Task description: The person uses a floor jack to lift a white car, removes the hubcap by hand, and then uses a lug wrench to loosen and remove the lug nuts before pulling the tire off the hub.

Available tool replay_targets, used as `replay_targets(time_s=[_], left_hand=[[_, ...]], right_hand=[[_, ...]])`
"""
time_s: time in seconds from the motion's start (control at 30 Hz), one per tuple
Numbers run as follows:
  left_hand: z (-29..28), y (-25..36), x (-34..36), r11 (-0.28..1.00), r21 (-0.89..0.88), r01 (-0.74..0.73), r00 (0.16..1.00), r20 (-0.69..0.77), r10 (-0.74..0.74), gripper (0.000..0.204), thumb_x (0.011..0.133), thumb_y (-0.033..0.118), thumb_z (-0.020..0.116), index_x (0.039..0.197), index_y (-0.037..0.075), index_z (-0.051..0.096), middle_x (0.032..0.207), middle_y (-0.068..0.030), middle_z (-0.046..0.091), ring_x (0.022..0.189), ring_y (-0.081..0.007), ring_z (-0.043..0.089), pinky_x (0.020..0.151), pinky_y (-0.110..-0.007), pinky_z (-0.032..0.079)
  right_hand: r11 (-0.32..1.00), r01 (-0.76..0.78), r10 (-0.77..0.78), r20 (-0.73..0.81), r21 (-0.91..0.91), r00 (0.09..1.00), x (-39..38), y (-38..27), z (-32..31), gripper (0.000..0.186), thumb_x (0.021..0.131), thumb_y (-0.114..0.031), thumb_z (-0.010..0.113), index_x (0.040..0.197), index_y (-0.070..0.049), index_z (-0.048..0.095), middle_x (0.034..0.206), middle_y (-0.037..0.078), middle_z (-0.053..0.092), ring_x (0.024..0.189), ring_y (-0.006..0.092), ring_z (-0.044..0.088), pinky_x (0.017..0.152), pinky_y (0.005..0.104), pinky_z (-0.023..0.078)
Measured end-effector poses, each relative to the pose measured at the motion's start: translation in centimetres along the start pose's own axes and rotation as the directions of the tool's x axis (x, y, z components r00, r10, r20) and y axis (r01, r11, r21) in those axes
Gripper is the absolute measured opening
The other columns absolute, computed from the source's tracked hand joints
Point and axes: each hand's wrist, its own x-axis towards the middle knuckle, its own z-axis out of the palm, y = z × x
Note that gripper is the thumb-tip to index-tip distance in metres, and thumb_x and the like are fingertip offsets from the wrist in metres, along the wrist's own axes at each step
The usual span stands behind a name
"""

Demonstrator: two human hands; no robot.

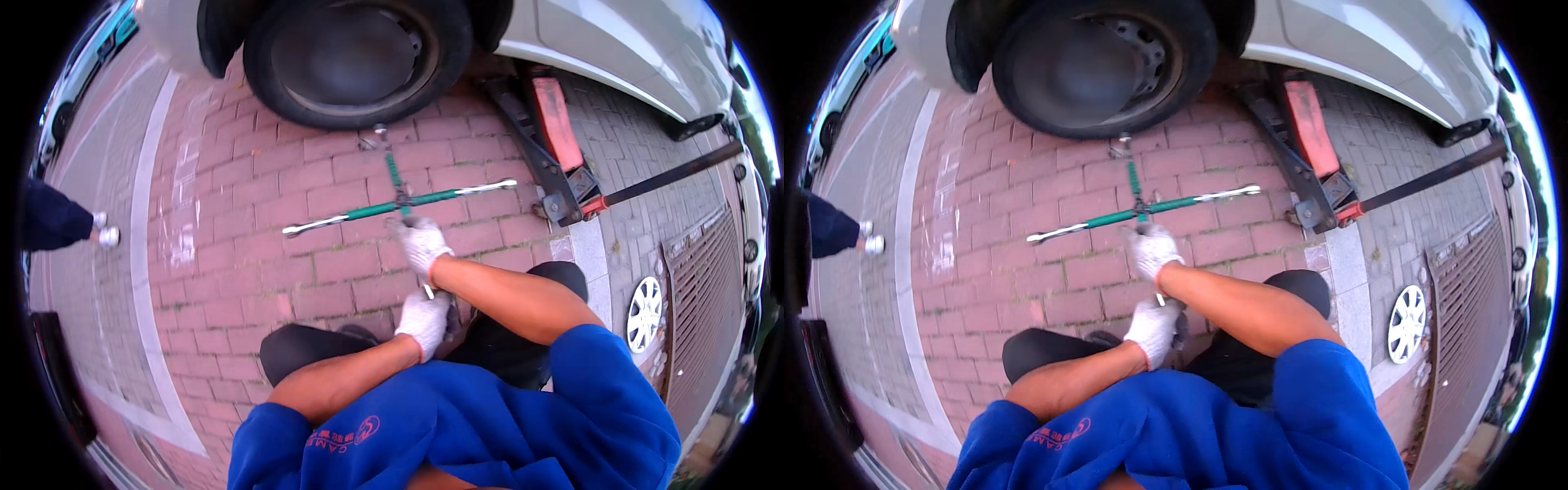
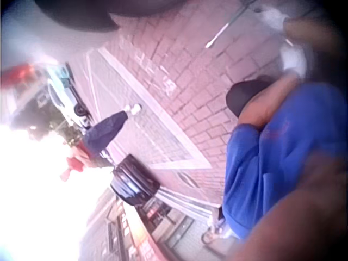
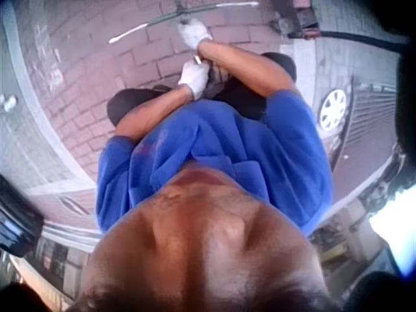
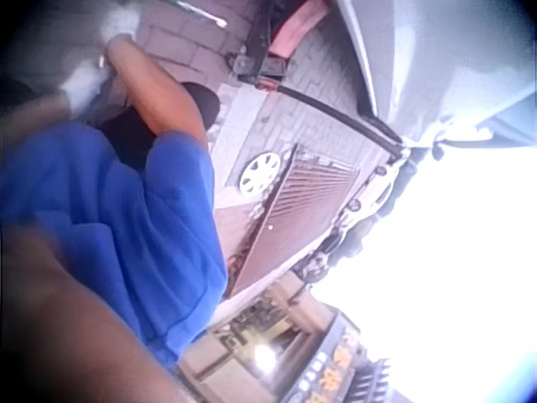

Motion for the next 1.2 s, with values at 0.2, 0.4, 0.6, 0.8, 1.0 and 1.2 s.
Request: replay_targets(time_s=[0.2, 0.4, 0.6, 0.8, 1.0, 1.2], left_hand=[[-0.2, -0.6, 1.1, 0.771, 0.619, -0.148, 0.989, 0.101, 0.108, 0.039, 0.095, 0.036, 0.055, 0.106, -0.001, 0.062, 0.089, -0.0237, 0.068, 0.08, -0.0396, 0.066, 0.074, -0.05, 0.052], [0.7, 1.7, -0.6, 0.349, 0.71, -0.612, 0.748, 0.375, 0.548, 0.039, 0.092, 0.036, 0.056, 0.108, 0.0, 0.059, 0.097, -0.025, 0.067, 0.09, -0.0416, 0.067, 0.08, -0.052, 0.053], [-5.0, 6.0, -4.5, 0.492, 0.492, -0.718, 0.629, 0.155, 0.762, 0.033, 0.084, 0.015, 0.069, 0.113, 0.003, 0.058, 0.081, -0.015, 0.063, 0.074, -0.034, 0.065, 0.067, -0.044, 0.053], [-10.2, 5.6, -6.5, 0.559, 0.413, -0.719, 0.648, 0.107, 0.754, 0.034, 0.084, 0.017, 0.073, 0.113, 0.002, 0.062, 0.087, -0.0184, 0.063, 0.077, -0.037, 0.066, 0.068, -0.044, 0.054], [-13.3, 4.8, -7.1, 0.748, 0.492, -0.446, 0.768, -0.219, 0.602, 0.034, 0.084, 0.009, 0.072, 0.117, 0.006, 0.063, 0.098, -0.0184, 0.069, 0.089, -0.0357, 0.069, 0.078, -0.041, 0.055], [-13.9, 5.9, -4.8, 0.783, 0.485, -0.388, 0.836, -0.173, 0.521, 0.035, 0.082, 0.007, 0.075, 0.115, 0.007, 0.064, 0.095, -0.0177, 0.069, 0.085, -0.037, 0.069, 0.077, -0.042, 0.056]], right_hand=[[0.964, -0.115, 0.103, -0.061, -0.241, 0.993, 0.4, 6.1, -0.3, 0.056, 0.09, -0.052, 0.06, 0.095, 0.003, 0.069, 0.098, 0.029, 0.068, 0.098, 0.0452, 0.065, 0.086, 0.0502, 0.049], [0.912, -0.194, 0.132, -0.19, -0.36, 0.973, 3.0, 17.6, 1.8, 0.052, 0.093, -0.05, 0.057, 0.104, 0.0, 0.067, 0.105, 0.03, 0.067, 0.101, 0.0474, 0.063, 0.089, 0.0521, 0.049], [0.52, 0.263, 0.227, 0.428, -0.813, 0.875, 8.5, 13.9, 6.4, 0.035, 0.09, -0.029, 0.054, 0.11, -0.007, 0.073, 0.115, 0.023, 0.069, 0.111, 0.038, 0.066, 0.096, 0.0474, 0.052], [0.545, 0.403, -0.384, 0.209, -0.735, 0.899, 29.8, 2.9, 11.1, 0.045, 0.089, -0.03, 0.052, 0.127, -0.007, 0.062, 0.129, 0.025, 0.06, 0.12, 0.042, 0.057, 0.108, 0.0472, 0.042], [0.657, 0.316, -0.282, 0.166, -0.685, 0.945, 39.0, 5.1, 16.9, 0.041, 0.086, -0.02, 0.058, 0.124, -0.005, 0.061, 0.131, 0.028, 0.053, 0.114, 0.0441, 0.058, 0.101, 0.0467, 0.048], [0.534, 0.499, -0.368, 0.344, -0.683, 0.864, 38.7, 0.5, 22.1, 0.036, 0.095, -0.018, 0.045, 0.126, -0.009, 0.062, 0.141, 0.021, 0.053, 0.128, 0.0376, 0.053, 0.103, 0.0447, 0.047]])
